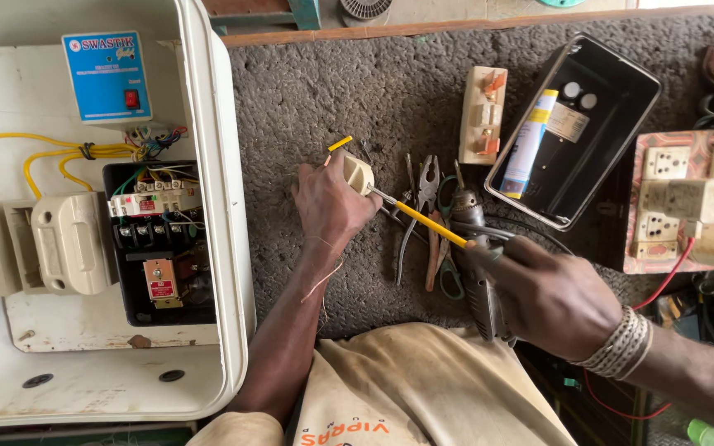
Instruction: The person works at a cluttered repair-shop workbench next to an open electrical enclosure. They pick up a white switch/socket component, use a screwdriver to unscrew and open it, manipulate its internal copper contact parts by hand, and reassemble the component on the bench.
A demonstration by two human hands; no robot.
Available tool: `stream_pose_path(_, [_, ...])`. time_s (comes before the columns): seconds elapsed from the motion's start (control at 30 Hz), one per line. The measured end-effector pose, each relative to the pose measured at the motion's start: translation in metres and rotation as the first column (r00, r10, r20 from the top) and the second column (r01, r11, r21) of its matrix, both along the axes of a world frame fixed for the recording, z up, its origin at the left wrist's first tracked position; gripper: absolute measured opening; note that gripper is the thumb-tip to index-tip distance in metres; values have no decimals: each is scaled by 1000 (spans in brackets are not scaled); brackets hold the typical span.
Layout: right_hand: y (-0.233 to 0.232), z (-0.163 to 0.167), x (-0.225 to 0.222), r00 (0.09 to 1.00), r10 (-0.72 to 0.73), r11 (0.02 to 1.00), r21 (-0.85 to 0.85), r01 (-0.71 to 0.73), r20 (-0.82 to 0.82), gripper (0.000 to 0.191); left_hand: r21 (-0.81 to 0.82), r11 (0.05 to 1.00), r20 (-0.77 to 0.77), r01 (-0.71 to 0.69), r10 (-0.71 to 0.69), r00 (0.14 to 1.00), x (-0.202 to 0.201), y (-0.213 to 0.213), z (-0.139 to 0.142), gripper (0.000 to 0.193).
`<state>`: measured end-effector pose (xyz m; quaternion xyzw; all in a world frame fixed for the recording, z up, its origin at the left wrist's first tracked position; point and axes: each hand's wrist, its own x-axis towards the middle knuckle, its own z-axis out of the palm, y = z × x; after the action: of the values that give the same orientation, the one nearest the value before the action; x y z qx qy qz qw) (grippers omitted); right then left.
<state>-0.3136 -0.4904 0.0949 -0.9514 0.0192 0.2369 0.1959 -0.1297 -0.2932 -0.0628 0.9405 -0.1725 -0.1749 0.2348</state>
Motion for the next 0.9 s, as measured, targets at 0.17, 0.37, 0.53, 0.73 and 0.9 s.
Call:
stream_pose_path(0.17, [-17, -20, -7, 949, -303, 818, 535, 214, 83, 37, -5, 1000, 21, -7, 8, 1000, -6, 2, 1, 86])
stream_pose_path(0.37, [-36, -57, -12, 545, -524, 181, 540, 822, -655, 41, -16, 1000, 96, -18, 20, 995, -3, -1, 1, 85])
stream_pose_path(0.53, [-30, -46, -20, 905, -125, 967, 252, 21, 406, 41, -6, 1000, 163, -5, 6, 987, 2, -3, 0, 83])
stream_pose_path(0.73, [-21, -15, -18, 700, 476, 865, -424, -266, 532, 57, -42, 999, 153, 4, 3, 988, 0, 0, 3, 82])
stream_pose_path(0.9, [-22, -12, -17, 790, 463, 879, -322, -351, 402, 61, -50, 999, 165, -11, 19, 986, -9, 2, 11, 70])
